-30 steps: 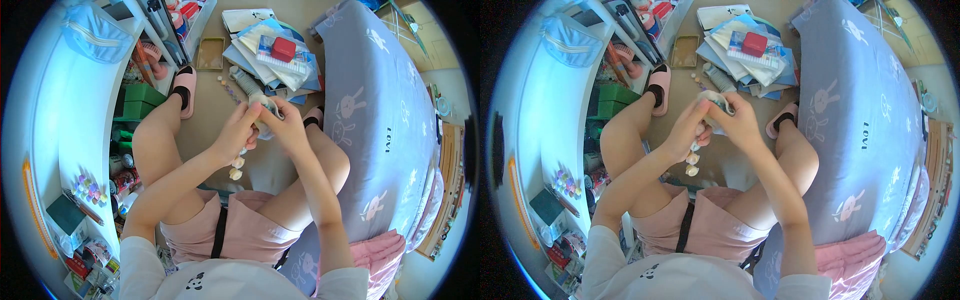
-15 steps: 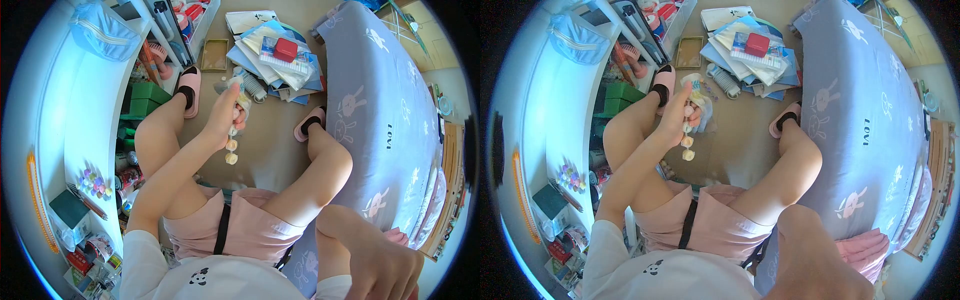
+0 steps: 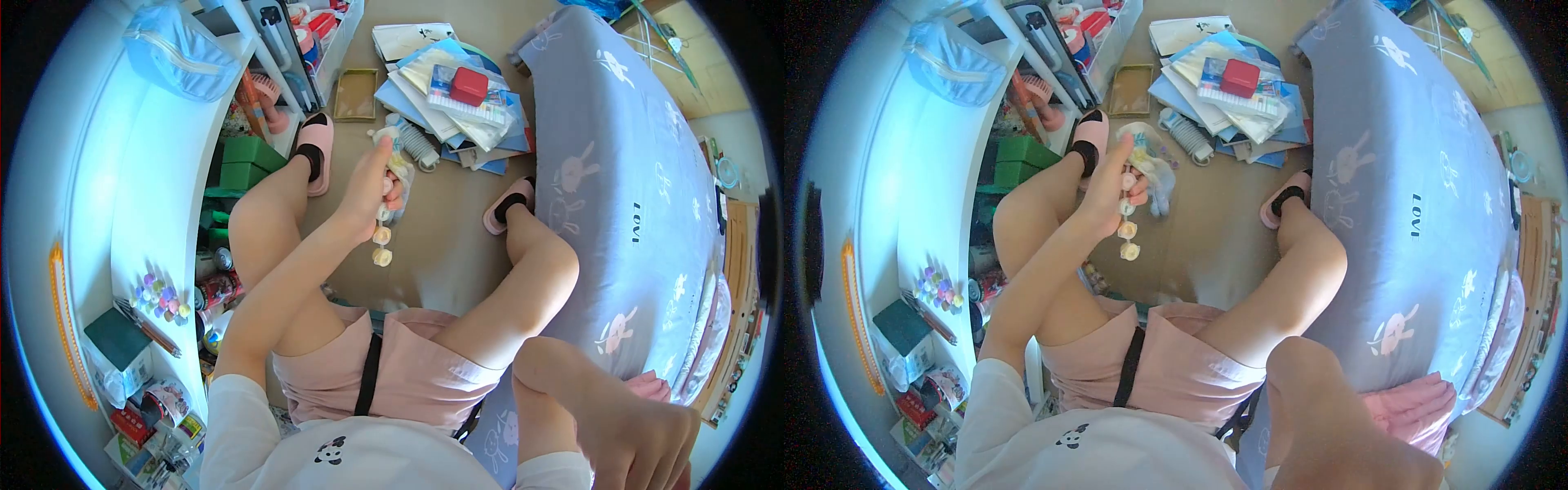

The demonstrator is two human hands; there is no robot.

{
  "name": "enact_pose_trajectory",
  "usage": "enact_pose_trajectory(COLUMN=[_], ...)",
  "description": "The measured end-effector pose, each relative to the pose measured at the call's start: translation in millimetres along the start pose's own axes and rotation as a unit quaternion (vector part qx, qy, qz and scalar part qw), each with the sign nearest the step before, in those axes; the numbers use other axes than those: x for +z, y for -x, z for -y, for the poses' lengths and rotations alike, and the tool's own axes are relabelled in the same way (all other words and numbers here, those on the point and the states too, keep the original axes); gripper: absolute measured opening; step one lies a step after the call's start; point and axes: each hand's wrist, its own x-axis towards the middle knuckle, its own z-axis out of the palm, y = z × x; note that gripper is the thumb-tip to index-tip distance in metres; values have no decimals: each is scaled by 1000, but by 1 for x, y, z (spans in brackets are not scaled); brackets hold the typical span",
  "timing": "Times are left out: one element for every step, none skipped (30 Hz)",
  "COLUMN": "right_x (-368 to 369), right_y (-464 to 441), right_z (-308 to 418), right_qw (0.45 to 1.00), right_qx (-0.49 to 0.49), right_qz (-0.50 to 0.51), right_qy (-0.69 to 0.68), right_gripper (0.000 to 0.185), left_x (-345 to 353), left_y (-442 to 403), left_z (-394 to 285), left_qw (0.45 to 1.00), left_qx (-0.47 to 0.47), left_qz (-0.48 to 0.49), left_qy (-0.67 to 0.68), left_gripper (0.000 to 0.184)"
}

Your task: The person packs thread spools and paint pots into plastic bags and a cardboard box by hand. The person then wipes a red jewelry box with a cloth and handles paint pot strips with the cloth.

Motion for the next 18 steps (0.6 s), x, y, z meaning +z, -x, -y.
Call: enact_pose_trajectory(right_x=[-5, -8, -9, -9, -5, 0, 2, 3, 5, 12, 19, 29, 38, 48, 57, 63, 67, 75], right_y=[-3, -5, -5, -5, 1, 6, 15, 28, 40, 47, 53, 57, 58, 59, 58, 58, 56, 56], right_z=[3, 5, 3, 0, -7, -16, -25, -35, -45, -51, -58, -64, -68, -73, -76, -80, -82, -85], right_qw=[988, 952, 926, 894, 938, 965, 966, 953, 940, 928, 914, 902, 893, 885, 879, 875, 871, 866], right_qx=[107, 212, 263, 314, 251, 184, 186, 214, 239, 259, 276, 287, 292, 294, 292, 290, 286, 285], right_qz=[-11, -23, -27, -36, -92, -145, -143, -162, -174, -187, -202, -217, -228, -239, -247, -252, -258, -263], right_qy=[-110, -217, -269, -317, -221, -118, -109, -138, -169, -194, -219, -239, -256, -270, -284, -295, -304, -316], right_gripper=[39, 39, 39, 40, 38, 36, 36, 30, 29, 28, 28, 27, 26, 25, 25, 24, 24, 23], left_x=[2, 3, 3, 0, -2, -2, -2, -1, 0, 1, 1, 1, -1, -3, -4, -3, -3, -2], left_y=[1, 2, 1, 1, 1, 1, 1, 1, 2, 1, 1, 1, 0, -1, -1, -2, -2, 0], left_z=[-1, -2, -1, 0, 0, 0, 0, 0, -1, -1, -1, 0, 0, 1, 1, 1, 0, -1], left_qw=[1000, 1000, 1000, 1000, 1000, 1000, 1000, 1000, 1000, 1000, 1000, 1000, 1000, 1000, 1000, 1000, 1000, 1000], left_qx=[1, 1, 0, -4, -9, -12, -9, -8, -15, -27, -15, -5, -21, -21, -17, -25, -15, -4], left_qz=[-4, -9, -6, -10, -13, -7, -10, -11, -17, -9, -13, -18, -16, -13, -9, -10, -13, -16], left_qy=[-3, -5, -5, 1, 6, 8, 7, 7, 7, 9, 8, 7, 8, 9, 10, 9, 2, -6], left_gripper=[30, 30, 30, 30, 29, 29, 29, 30, 28, 28, 28, 28, 28, 27, 26, 26, 26, 25])
